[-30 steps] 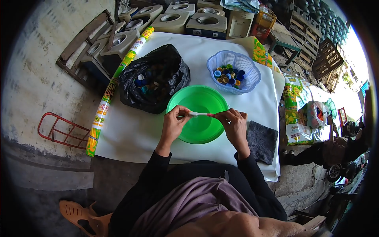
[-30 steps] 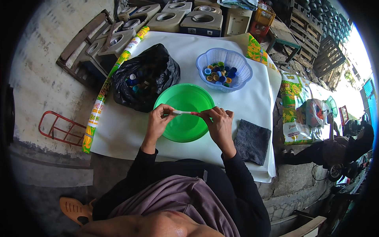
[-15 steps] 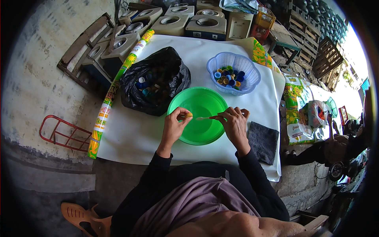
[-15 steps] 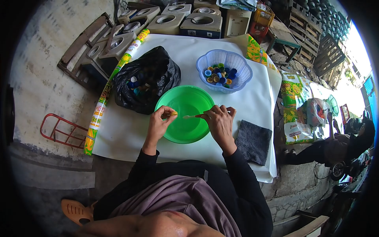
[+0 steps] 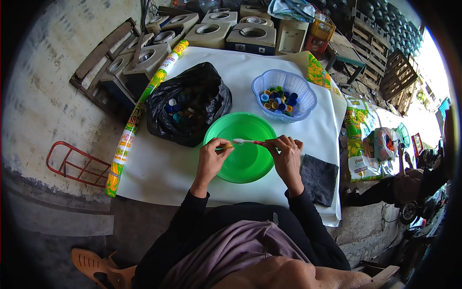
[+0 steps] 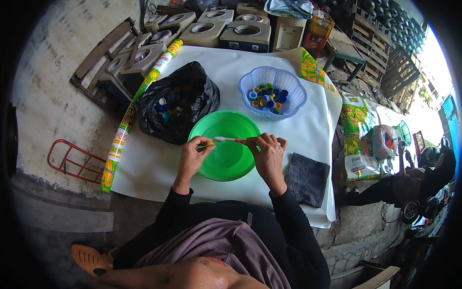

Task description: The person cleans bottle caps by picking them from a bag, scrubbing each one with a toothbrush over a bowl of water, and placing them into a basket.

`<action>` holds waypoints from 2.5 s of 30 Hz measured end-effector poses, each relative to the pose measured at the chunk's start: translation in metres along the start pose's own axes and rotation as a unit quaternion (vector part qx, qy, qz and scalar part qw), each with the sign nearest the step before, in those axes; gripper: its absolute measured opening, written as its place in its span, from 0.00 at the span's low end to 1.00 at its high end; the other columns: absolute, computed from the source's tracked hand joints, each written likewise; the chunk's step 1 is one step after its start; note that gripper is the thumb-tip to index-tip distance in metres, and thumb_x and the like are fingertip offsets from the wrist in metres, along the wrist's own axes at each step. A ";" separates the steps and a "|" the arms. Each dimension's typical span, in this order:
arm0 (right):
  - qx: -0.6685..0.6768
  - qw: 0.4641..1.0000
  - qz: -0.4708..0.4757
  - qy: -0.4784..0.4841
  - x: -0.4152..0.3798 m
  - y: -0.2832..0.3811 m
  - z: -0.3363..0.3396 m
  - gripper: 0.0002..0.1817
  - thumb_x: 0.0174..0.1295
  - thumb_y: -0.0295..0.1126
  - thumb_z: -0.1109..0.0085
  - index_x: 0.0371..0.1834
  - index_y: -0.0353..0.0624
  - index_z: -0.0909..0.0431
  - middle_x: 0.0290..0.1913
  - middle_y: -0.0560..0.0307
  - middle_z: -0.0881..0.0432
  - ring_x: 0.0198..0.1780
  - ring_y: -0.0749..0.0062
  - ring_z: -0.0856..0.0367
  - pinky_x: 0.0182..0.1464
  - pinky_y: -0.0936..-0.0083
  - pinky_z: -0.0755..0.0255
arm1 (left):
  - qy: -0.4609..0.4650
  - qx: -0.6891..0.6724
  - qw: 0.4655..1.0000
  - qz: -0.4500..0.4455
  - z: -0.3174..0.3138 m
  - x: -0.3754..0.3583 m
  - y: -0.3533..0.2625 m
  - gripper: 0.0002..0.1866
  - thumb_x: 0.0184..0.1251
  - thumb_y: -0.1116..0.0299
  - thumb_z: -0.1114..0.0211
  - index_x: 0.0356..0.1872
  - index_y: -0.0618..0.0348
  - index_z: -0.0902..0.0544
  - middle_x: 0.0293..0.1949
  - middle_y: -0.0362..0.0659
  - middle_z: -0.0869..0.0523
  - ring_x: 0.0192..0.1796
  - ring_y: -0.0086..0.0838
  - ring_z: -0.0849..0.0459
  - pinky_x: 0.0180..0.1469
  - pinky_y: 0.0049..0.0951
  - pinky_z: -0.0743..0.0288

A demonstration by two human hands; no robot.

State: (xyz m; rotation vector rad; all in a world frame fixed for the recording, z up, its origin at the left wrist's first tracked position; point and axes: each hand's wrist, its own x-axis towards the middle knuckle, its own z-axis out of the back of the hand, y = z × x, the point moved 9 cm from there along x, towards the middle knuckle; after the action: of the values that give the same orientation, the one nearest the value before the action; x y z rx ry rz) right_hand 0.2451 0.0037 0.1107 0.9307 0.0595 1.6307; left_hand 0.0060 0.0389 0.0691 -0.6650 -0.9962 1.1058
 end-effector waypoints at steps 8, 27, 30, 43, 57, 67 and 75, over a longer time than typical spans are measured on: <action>-0.042 0.998 0.036 -0.013 -0.001 0.005 -0.002 0.08 0.62 0.41 0.25 0.39 0.54 0.06 0.35 0.66 0.15 0.40 0.70 0.20 0.57 0.64 0.41 | 0.000 -0.047 0.999 0.025 0.001 -0.002 0.009 0.09 0.69 0.76 0.24 0.45 0.66 0.14 0.40 0.45 0.07 0.43 0.28 0.06 0.45 0.28 0.14; -0.059 0.998 0.026 0.007 -0.005 0.001 -0.004 0.09 0.63 0.43 0.26 0.40 0.53 0.06 0.35 0.65 0.14 0.41 0.69 0.19 0.58 0.62 0.40 | 0.034 -0.077 0.993 0.078 -0.007 -0.004 0.007 0.10 0.73 0.78 0.27 0.49 0.69 0.17 0.41 0.45 0.08 0.45 0.23 0.08 0.49 0.23 0.16; -0.010 1.000 0.009 -0.015 -0.004 0.004 0.004 0.09 0.63 0.41 0.25 0.40 0.52 0.06 0.34 0.64 0.14 0.39 0.70 0.18 0.56 0.65 0.39 | 0.024 -0.037 0.999 0.029 -0.004 -0.004 0.002 0.09 0.73 0.79 0.28 0.49 0.69 0.17 0.42 0.45 0.09 0.46 0.23 0.09 0.51 0.22 0.16; -0.102 0.993 0.043 0.031 -0.006 -0.001 -0.014 0.09 0.63 0.44 0.28 0.37 0.54 0.07 0.36 0.65 0.16 0.43 0.69 0.20 0.58 0.60 0.41 | 0.017 -0.108 0.992 0.068 -0.005 -0.002 0.017 0.14 0.72 0.79 0.27 0.56 0.67 0.14 0.42 0.48 0.07 0.46 0.27 0.06 0.45 0.24 0.14; -0.086 0.995 0.009 -0.049 -0.004 -0.014 -0.003 0.08 0.62 0.44 0.26 0.38 0.56 0.07 0.37 0.68 0.17 0.43 0.69 0.21 0.58 0.60 0.40 | 0.064 -0.072 0.990 0.098 -0.013 0.000 0.017 0.17 0.75 0.75 0.29 0.60 0.72 0.16 0.50 0.52 0.08 0.49 0.30 0.07 0.53 0.26 0.11; 0.000 1.000 0.003 -0.030 -0.002 -0.004 0.011 0.08 0.61 0.40 0.23 0.39 0.53 0.07 0.36 0.67 0.14 0.41 0.70 0.20 0.57 0.66 0.39 | 0.089 -0.244 0.949 0.177 -0.025 0.008 0.029 0.19 0.87 0.64 0.41 0.63 0.69 0.15 0.47 0.51 0.08 0.43 0.32 0.05 0.48 0.27 0.10; -0.023 0.999 0.022 -0.006 -0.016 0.000 0.010 0.09 0.59 0.41 0.23 0.39 0.55 0.07 0.38 0.68 0.15 0.45 0.69 0.19 0.58 0.63 0.38 | 0.104 -0.218 0.955 0.172 -0.034 0.007 0.027 0.18 0.85 0.63 0.38 0.62 0.64 0.12 0.46 0.48 0.06 0.42 0.29 0.06 0.44 0.25 0.10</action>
State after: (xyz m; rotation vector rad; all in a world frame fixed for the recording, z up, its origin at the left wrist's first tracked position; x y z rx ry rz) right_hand 0.2511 -0.0143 0.1088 0.9115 -0.0058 1.6603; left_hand 0.0270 0.0560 0.0342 -1.3264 -0.9694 1.0922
